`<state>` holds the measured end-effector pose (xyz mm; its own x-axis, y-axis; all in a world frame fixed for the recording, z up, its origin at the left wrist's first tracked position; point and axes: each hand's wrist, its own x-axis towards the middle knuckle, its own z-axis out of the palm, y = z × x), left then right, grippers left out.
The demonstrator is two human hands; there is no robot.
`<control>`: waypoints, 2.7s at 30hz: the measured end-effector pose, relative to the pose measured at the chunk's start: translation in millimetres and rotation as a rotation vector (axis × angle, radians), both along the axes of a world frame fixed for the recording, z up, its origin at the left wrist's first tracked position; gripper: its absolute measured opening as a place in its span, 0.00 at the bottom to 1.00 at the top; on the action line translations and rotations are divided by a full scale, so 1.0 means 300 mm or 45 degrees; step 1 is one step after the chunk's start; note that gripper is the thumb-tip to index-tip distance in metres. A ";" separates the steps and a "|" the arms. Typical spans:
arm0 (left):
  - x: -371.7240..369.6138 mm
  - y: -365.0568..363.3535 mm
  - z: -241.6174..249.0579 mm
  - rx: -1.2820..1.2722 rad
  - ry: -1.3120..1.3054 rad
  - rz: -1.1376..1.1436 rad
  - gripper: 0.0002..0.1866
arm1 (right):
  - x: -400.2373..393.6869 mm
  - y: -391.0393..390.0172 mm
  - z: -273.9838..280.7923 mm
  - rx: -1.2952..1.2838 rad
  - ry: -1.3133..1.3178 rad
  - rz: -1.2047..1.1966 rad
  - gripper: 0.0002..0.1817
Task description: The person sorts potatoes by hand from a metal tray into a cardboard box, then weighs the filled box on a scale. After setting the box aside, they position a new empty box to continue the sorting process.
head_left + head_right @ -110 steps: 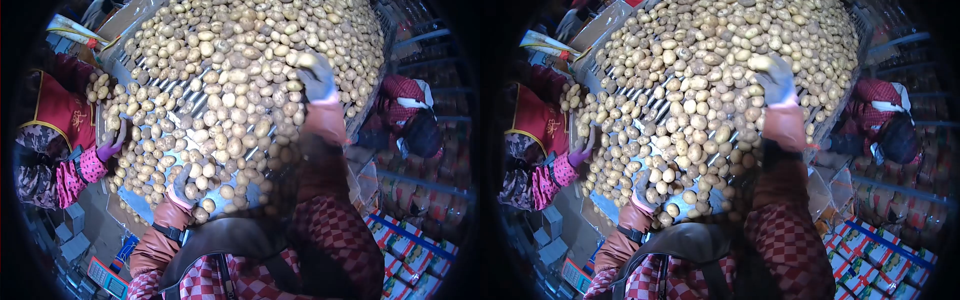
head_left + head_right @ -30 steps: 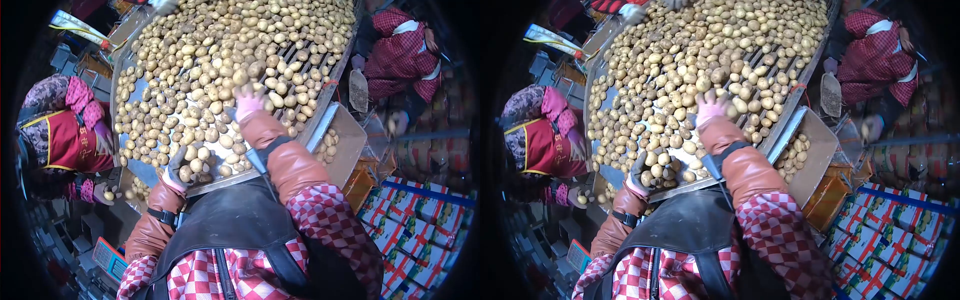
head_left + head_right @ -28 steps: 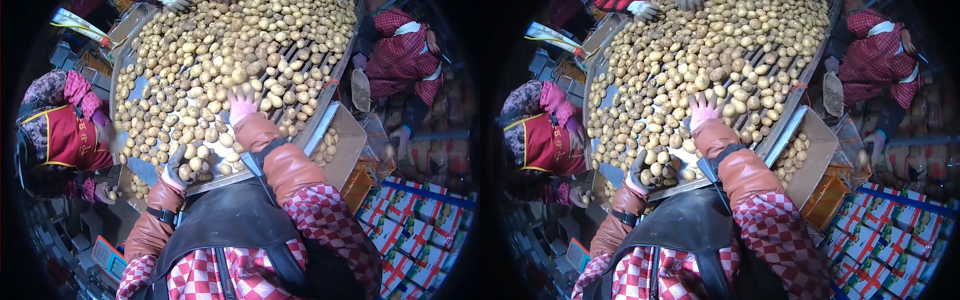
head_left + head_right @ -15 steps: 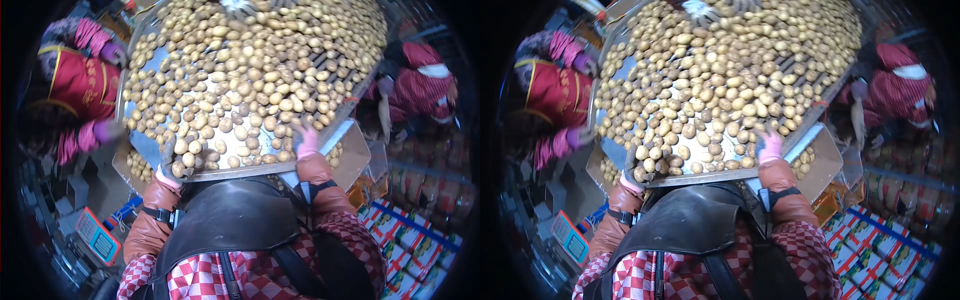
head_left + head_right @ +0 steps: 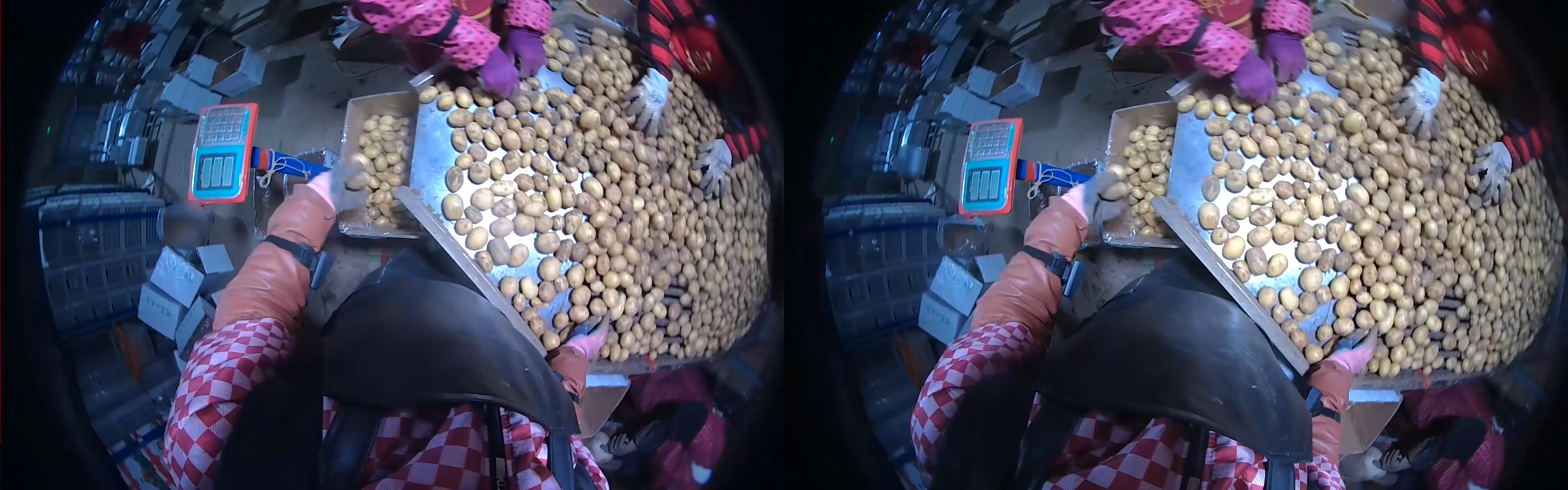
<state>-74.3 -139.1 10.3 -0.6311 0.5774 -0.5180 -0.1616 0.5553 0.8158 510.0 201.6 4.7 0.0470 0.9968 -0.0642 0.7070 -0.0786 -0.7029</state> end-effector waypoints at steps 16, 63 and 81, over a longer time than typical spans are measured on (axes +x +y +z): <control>0.335 0.002 0.148 -1.497 0.243 -1.048 0.20 | 0.008 0.032 0.041 -0.203 0.069 0.020 0.26; -0.098 0.491 -0.599 -0.224 0.289 0.081 0.39 | -0.488 -0.345 0.042 -0.321 0.450 -0.125 0.40; -0.048 0.031 -0.280 -0.237 1.125 -0.218 0.30 | -0.362 -0.340 -0.018 -0.170 0.056 0.047 0.39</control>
